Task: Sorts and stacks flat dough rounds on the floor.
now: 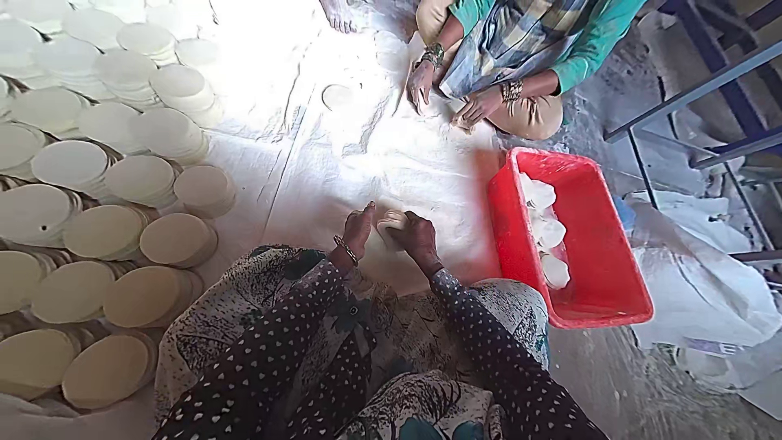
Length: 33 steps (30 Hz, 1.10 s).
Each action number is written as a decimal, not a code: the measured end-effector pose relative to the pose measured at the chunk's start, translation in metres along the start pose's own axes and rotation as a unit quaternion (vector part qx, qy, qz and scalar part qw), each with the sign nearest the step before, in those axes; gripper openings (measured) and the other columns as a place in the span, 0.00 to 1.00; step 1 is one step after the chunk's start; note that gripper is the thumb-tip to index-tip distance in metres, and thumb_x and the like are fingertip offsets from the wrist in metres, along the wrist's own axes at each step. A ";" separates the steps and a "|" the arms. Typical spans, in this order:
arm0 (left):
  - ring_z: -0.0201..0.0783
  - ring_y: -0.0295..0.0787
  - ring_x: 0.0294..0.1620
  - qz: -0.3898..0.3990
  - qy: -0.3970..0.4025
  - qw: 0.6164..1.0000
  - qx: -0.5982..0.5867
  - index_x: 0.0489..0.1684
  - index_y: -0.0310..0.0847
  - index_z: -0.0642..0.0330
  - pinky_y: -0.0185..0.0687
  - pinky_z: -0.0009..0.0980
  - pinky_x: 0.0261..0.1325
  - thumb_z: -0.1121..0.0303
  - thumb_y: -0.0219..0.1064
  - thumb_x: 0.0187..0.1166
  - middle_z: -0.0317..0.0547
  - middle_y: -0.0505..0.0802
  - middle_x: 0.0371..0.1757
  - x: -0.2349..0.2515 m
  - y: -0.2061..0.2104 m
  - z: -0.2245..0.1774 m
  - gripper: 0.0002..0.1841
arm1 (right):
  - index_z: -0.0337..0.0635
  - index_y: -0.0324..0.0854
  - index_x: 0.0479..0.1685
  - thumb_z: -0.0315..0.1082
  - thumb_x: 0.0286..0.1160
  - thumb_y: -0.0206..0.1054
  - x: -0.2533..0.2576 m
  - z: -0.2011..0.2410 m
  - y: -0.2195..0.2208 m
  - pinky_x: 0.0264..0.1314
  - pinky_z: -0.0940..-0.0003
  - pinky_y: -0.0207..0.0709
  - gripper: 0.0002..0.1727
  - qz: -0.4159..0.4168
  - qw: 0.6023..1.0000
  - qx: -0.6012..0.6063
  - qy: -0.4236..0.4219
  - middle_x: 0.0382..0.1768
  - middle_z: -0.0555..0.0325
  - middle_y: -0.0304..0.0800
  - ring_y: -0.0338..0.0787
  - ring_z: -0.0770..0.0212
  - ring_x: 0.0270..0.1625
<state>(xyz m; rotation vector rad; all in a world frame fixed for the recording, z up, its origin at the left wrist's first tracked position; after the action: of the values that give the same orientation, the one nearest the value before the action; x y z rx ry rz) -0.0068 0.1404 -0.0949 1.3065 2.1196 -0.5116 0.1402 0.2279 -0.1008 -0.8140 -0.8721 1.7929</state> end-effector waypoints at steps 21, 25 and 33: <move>0.57 0.76 0.71 0.036 0.036 0.998 -0.039 0.74 0.75 0.61 0.72 0.57 0.66 0.35 0.49 0.87 0.60 0.83 0.71 0.010 -0.001 0.002 0.37 | 0.36 0.88 0.39 0.44 0.62 0.85 0.007 0.014 -0.055 0.39 0.34 0.76 0.20 0.033 0.999 -0.027 0.020 0.35 0.38 0.89 0.89 0.36 0.42; 0.58 0.77 0.71 0.037 0.023 0.998 -0.052 0.76 0.73 0.63 0.72 0.58 0.67 0.35 0.47 0.88 0.62 0.82 0.73 0.011 0.000 0.002 0.38 | 0.37 0.88 0.43 0.40 0.64 0.84 -0.001 0.026 -0.052 0.43 0.34 0.78 0.17 0.060 0.997 0.004 0.040 0.39 0.38 0.89 0.88 0.37 0.45; 0.58 0.70 0.80 0.042 -0.003 0.999 -0.035 0.81 0.70 0.61 0.66 0.58 0.75 0.32 0.42 0.88 0.61 0.77 0.79 -0.016 0.007 -0.004 0.41 | 0.38 0.90 0.50 0.41 0.56 0.87 0.003 -0.024 0.007 0.53 0.34 0.82 0.24 -0.028 0.992 0.111 0.046 0.42 0.41 0.94 0.93 0.41 0.48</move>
<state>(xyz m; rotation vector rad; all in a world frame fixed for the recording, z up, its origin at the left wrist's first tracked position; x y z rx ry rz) 0.0036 0.1350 -0.0817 1.3452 2.0499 -0.4017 0.1558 0.2339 -0.1197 -0.7152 -0.6159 1.7524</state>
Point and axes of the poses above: each hand's wrist, its own x-axis towards the middle knuckle, its own y-axis out of the palm, z = x × y, the point moved 5 cm from there along x, towards the middle knuckle
